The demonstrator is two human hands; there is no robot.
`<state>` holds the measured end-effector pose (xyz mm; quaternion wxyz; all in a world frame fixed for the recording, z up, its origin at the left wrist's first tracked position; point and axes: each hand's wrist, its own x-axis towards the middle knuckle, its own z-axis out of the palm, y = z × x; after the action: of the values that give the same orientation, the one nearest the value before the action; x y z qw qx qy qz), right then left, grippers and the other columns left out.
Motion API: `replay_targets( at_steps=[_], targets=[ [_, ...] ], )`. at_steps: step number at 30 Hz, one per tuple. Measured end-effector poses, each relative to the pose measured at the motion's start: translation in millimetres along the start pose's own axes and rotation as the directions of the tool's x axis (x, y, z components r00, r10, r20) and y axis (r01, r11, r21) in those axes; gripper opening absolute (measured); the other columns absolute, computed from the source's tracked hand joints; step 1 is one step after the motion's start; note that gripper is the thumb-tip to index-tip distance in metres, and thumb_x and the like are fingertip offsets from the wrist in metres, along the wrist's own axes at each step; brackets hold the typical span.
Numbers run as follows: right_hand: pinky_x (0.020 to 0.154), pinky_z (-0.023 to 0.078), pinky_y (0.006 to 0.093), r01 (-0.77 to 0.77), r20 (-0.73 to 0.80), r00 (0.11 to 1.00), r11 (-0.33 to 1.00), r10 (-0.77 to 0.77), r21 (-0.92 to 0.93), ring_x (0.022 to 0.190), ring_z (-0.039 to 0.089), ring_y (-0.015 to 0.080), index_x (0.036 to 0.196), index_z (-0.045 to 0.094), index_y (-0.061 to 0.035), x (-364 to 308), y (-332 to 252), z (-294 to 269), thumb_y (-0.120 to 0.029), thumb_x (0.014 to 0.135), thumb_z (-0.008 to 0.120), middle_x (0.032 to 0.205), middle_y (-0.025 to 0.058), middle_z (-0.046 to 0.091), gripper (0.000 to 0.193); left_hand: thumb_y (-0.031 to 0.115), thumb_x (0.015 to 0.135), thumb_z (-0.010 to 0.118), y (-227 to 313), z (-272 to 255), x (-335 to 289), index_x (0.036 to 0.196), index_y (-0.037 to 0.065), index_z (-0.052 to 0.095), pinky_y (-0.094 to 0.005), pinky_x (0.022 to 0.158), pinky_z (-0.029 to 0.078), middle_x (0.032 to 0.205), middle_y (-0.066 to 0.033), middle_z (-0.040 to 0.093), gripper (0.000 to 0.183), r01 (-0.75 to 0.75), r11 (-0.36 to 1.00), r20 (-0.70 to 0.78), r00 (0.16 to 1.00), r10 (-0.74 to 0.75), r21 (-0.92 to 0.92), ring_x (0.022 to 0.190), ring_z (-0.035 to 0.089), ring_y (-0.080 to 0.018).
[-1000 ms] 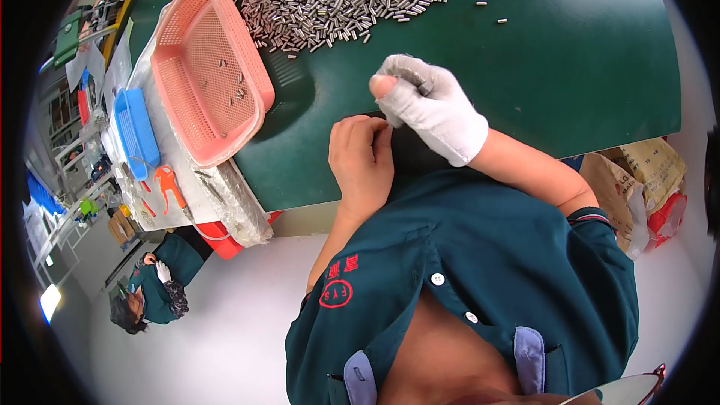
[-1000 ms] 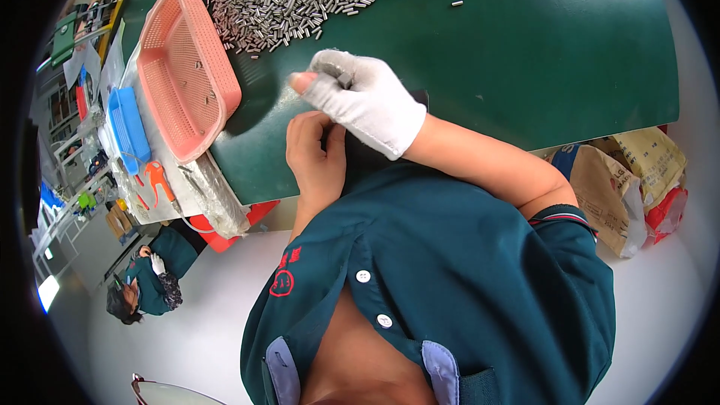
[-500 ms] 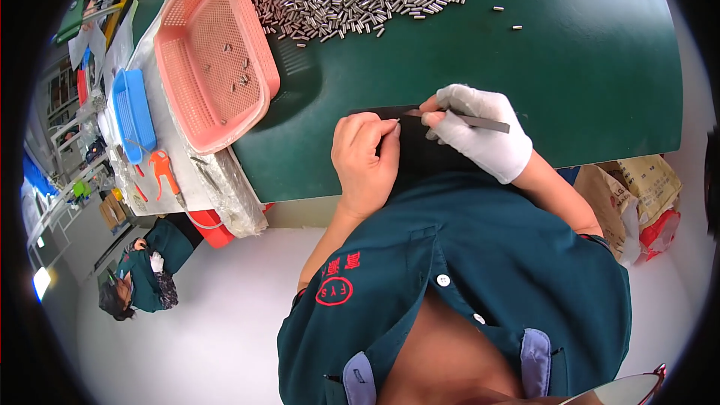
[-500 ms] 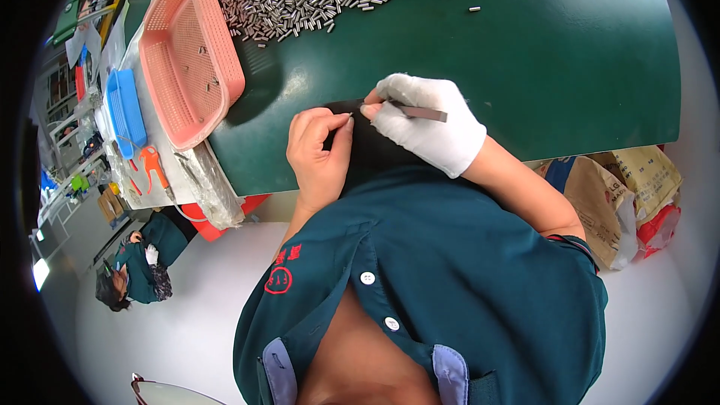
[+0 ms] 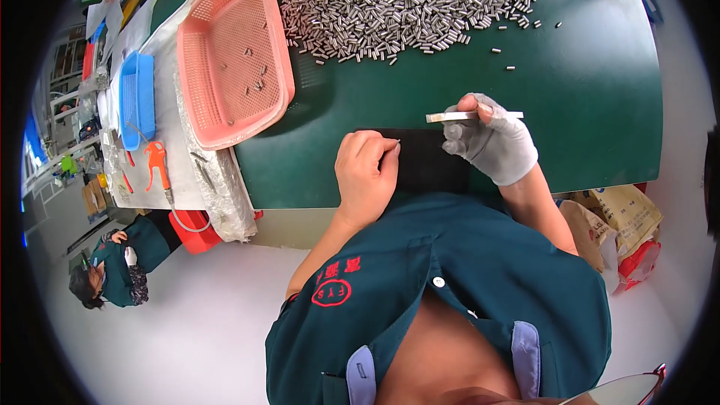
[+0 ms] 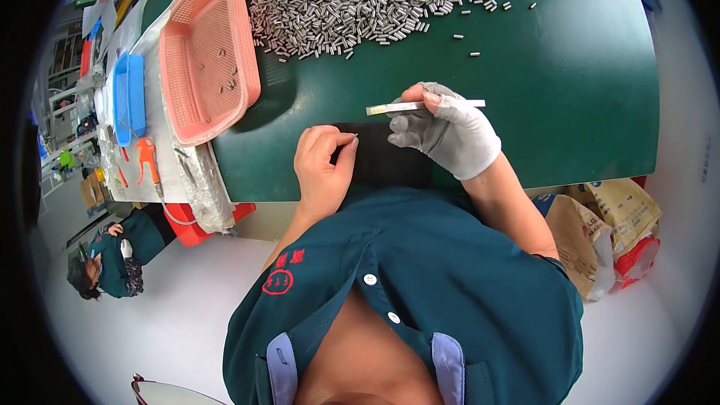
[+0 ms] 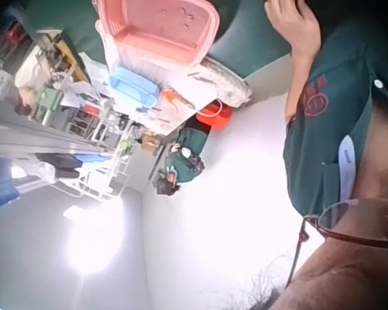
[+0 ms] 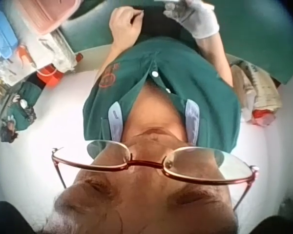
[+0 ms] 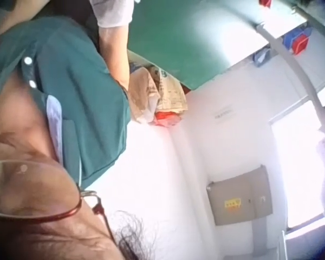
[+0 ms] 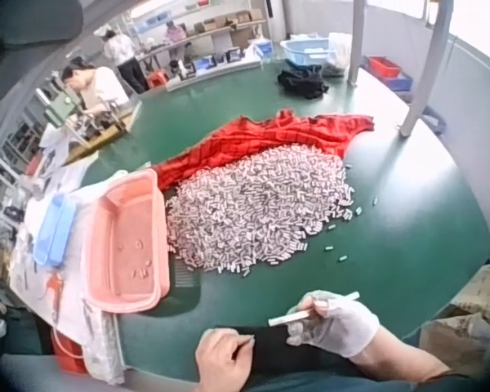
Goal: The person sorts and inspects small metal fasteners by hand on a green workbench, using a basket, a tray, and a sorting mat.
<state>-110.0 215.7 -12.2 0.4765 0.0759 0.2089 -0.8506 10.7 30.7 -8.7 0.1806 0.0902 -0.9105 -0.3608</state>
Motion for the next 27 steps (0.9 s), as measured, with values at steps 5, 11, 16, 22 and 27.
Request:
replay_targets(
  at_steps=[5,11,16,22,27],
  targets=[
    [0.075,0.054,0.0388,-0.047,0.031,0.999,0.998,0.045,0.047,0.089,0.063,0.0236,0.099,0.058,-0.0055,3.1,1.7,-5.2,-0.023,0.089,0.063,0.096,0.0119,0.064,0.021,-0.001,0.072,0.068,-3.0,0.7,-3.1,0.076,0.005,0.061,-0.0349,0.064,0.044,0.077,-0.0058,0.057,0.01,0.004,1.0,-0.013,1.0,-0.004,-0.006,0.072,0.054,-0.025],
    [0.085,0.051,0.043,0.242,-0.048,0.951,0.828,-0.307,-0.507,0.079,0.06,0.0236,0.094,0.056,-0.0056,5.7,8.2,33.8,-0.021,0.092,0.056,0.086,0.0083,0.06,0.016,-0.003,0.072,0.068,-4.1,2.7,-3.6,0.076,0.003,0.062,-0.0337,0.065,0.045,0.078,-0.0069,0.059,0.01,-0.03,0.999,-0.019,0.999,0.03,0.014,0.074,0.056,-0.0245],
    [0.069,0.04,0.0346,0.215,0.077,0.976,0.956,-0.204,-0.201,0.06,0.038,0.0136,0.083,0.046,-0.0089,23.0,7.8,38.9,-0.024,0.095,0.05,0.065,-0.0015,0.036,0.02,-0.003,0.071,0.069,-6.7,6.5,-3.9,0.077,0.004,0.062,-0.0335,0.065,0.045,0.079,-0.0066,0.059,0.011,-0.047,0.999,-0.059,0.997,0.048,0.012,0.073,0.055,-0.0243],
    [0.055,0.032,0.0266,0.232,-0.026,0.965,0.9,-0.26,-0.368,0.054,0.031,0.0107,0.064,0.041,-0.0092,34.6,33.4,46.1,-0.04,0.095,0.054,0.056,-0.0012,0.036,0.046,-0.003,0.068,0.07,-7.7,10.3,-5.1,0.077,0.004,0.062,-0.0338,0.063,0.044,0.079,-0.0063,0.058,0.014,-0.058,0.998,-0.072,0.996,0.059,0.015,0.072,0.054,-0.0245],
    [0.055,0.03,0.0272,0.24,-0.041,0.964,0.921,-0.264,-0.308,0.054,0.03,0.0116,0.063,0.038,-0.0096,36.7,39.2,39.6,-0.039,0.097,0.052,0.056,-0.0009,0.035,0.047,-0.006,0.065,0.069,-8.2,10.5,-4.5,0.076,0.004,0.062,-0.0331,0.062,0.043,0.078,-0.0066,0.057,0.017,-0.066,0.998,-0.074,0.995,0.068,0.024,0.07,0.054,-0.0245]
  ],
)
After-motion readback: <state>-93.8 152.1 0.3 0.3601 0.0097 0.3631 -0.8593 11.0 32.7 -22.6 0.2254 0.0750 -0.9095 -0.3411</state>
